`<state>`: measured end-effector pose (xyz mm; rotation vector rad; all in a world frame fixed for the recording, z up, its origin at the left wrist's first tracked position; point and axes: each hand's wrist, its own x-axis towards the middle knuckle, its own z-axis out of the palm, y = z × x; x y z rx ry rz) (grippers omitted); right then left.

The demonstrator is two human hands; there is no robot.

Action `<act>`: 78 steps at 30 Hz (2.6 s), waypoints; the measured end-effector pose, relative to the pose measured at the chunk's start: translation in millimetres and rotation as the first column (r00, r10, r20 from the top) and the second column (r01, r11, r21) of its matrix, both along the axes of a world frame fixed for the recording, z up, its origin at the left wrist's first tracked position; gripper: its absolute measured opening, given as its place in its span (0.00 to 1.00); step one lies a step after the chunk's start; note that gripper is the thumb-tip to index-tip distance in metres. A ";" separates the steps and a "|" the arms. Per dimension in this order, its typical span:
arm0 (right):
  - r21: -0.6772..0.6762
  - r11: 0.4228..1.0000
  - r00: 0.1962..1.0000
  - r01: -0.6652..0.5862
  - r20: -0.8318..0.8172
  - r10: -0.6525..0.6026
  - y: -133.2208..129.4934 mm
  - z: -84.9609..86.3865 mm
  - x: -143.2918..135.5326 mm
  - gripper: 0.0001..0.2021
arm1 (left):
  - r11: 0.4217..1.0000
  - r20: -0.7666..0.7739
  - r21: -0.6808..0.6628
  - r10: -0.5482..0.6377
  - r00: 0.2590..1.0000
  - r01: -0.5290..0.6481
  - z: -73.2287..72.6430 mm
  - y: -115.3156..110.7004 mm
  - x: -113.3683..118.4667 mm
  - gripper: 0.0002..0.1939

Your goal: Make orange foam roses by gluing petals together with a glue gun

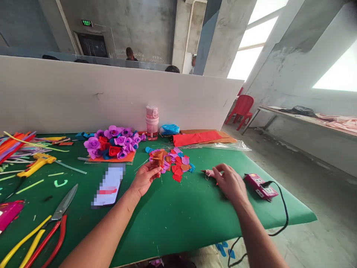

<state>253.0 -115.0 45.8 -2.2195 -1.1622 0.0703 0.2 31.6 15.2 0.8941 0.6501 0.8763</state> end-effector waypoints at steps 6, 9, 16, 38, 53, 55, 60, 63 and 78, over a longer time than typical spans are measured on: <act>0.498 0.855 0.487 -0.146 -0.716 0.500 88.2 -6.3 -93.9 0.14 | 0.998 0.015 -0.017 0.064 0.998 -0.064 1.0 1.7 0.3 0.15; 0.496 0.866 0.126 -0.069 -0.857 0.500 115.7 -23.6 -119.3 0.15 | 0.997 0.024 -0.013 0.082 0.996 -0.082 -1.4 7.5 -3.0 0.14; 0.617 0.786 -0.071 -0.038 -0.786 0.614 110.5 -46.7 -132.2 0.14 | 0.999 -0.027 -0.015 0.043 0.999 -0.043 -6.4 11.1 -4.3 0.13; 0.630 0.777 0.095 -0.022 -0.772 0.629 103.5 -43.9 -134.7 0.17 | 0.992 -0.110 0.060 0.120 0.987 -0.114 -1.6 2.6 4.2 0.16; 0.613 0.790 -0.182 0.004 -0.776 0.604 105.2 -36.9 -127.2 0.18 | 0.999 -0.153 0.032 0.044 0.987 -0.039 -1.1 2.0 3.3 0.17; 0.599 0.801 -0.210 -0.003 -0.783 0.585 104.9 -35.7 -126.2 0.20 | 0.999 -0.163 0.045 0.028 0.986 -0.021 -1.7 1.8 2.9 0.16; 0.607 0.795 -0.250 -0.019 -0.773 0.584 103.5 -31.6 -122.9 0.22 | 0.999 -0.170 0.043 0.017 0.985 -0.010 -1.9 1.6 3.2 0.16; 0.621 0.783 -0.224 -0.026 -0.767 0.601 103.0 -28.9 -119.9 0.22 | 0.999 -0.169 0.038 0.028 0.985 -0.022 -1.1 1.2 4.3 0.16; 0.645 0.749 0.054 -0.155 -0.751 0.658 104.0 -43.4 -131.4 0.22 | 0.974 -0.120 0.086 0.217 0.969 -0.207 -2.7 6.1 4.7 0.18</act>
